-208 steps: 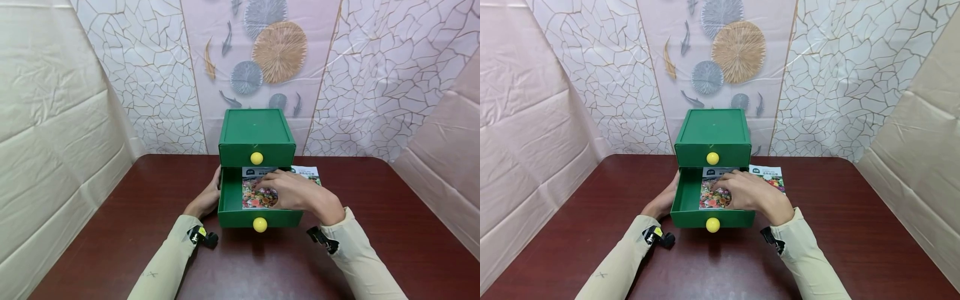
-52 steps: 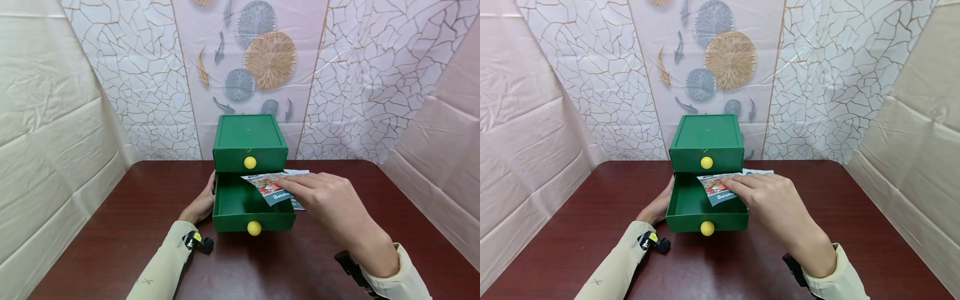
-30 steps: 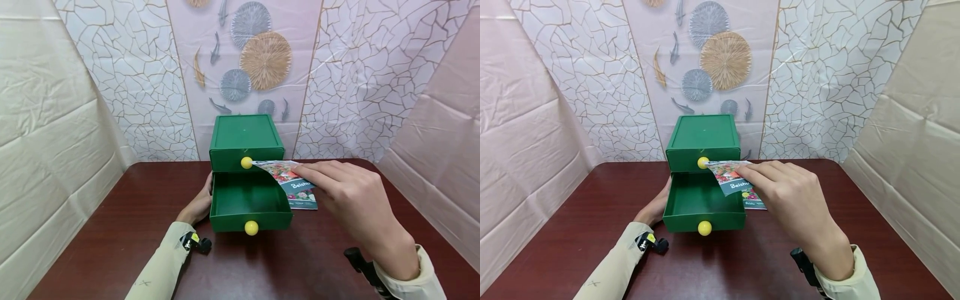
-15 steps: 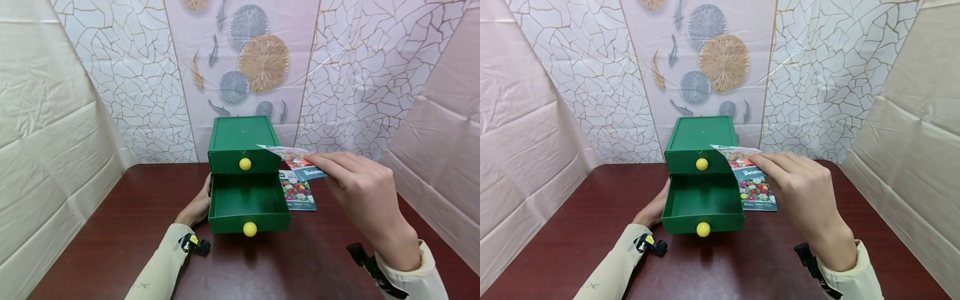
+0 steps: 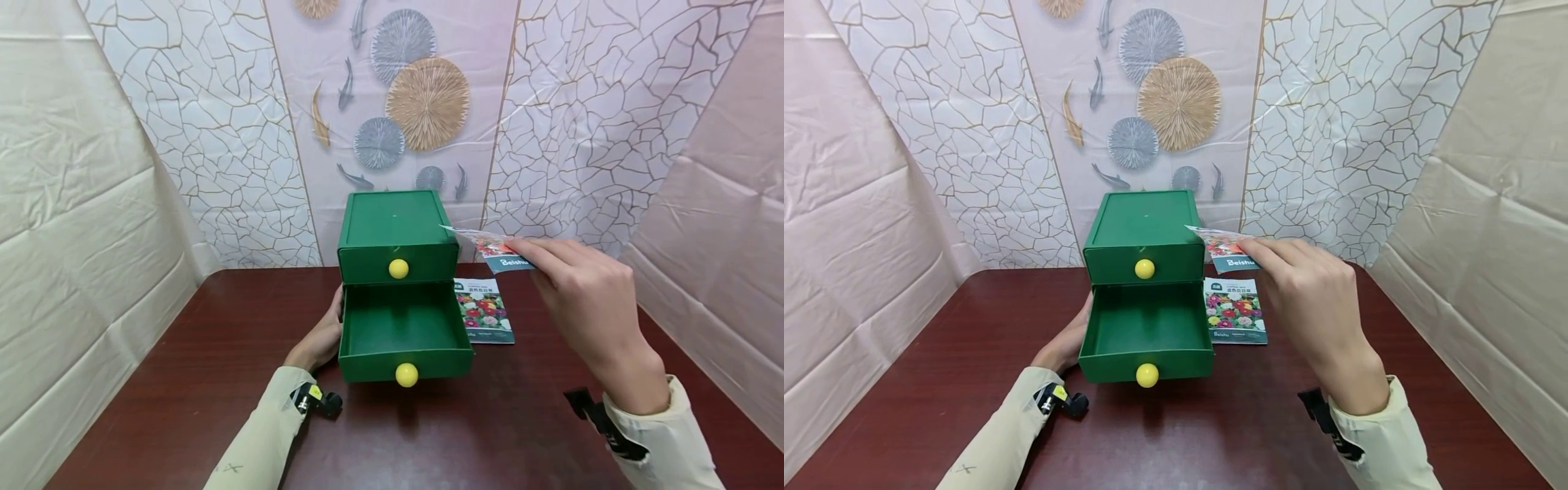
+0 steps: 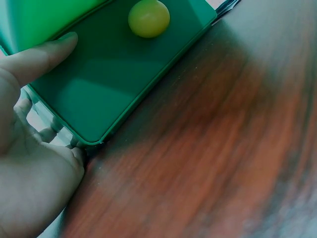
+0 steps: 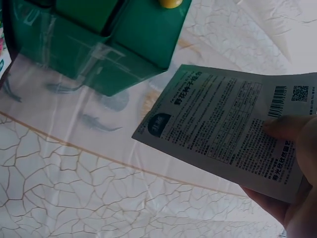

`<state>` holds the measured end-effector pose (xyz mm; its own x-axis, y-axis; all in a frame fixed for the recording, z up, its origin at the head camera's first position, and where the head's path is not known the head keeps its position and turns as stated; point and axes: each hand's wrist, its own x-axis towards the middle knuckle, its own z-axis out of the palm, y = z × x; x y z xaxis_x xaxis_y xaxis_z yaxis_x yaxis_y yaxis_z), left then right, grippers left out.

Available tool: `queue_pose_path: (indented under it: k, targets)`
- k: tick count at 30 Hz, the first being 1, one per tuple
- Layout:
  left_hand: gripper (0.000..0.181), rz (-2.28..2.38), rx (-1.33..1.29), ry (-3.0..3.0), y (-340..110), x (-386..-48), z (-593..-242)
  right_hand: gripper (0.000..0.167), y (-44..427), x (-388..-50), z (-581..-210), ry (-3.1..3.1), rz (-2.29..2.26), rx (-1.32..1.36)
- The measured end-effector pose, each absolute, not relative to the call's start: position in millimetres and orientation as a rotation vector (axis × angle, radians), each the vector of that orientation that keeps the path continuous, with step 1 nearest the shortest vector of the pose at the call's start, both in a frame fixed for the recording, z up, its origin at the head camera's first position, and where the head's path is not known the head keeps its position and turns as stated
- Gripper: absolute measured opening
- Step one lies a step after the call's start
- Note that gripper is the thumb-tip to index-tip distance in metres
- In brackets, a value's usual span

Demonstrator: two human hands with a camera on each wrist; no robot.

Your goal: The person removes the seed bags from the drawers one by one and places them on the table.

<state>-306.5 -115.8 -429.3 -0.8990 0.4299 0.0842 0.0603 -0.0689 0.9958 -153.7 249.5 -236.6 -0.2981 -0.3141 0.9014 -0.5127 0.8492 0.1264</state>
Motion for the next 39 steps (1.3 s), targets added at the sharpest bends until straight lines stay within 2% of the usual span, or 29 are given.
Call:
queue_pose_path:
  k: [7, 14, 39]
  targets:
    - [0.097, 2.060, 0.550, 1.940, -115.9, -307.0, -430.2, 0.029, 254.9, -163.5, -242.7, -1.957, 0.214, 0.577]
    - [0.097, 2.051, 0.556, 1.954, -116.8, -306.6, -430.4, 0.034, 253.6, -174.5, -251.5, -1.958, 0.263, 0.532]
    - [0.098, 2.051, 0.582, 1.948, -115.8, -305.0, -430.0, 0.032, 259.9, -213.5, -292.6, -2.128, 0.213, 0.533]
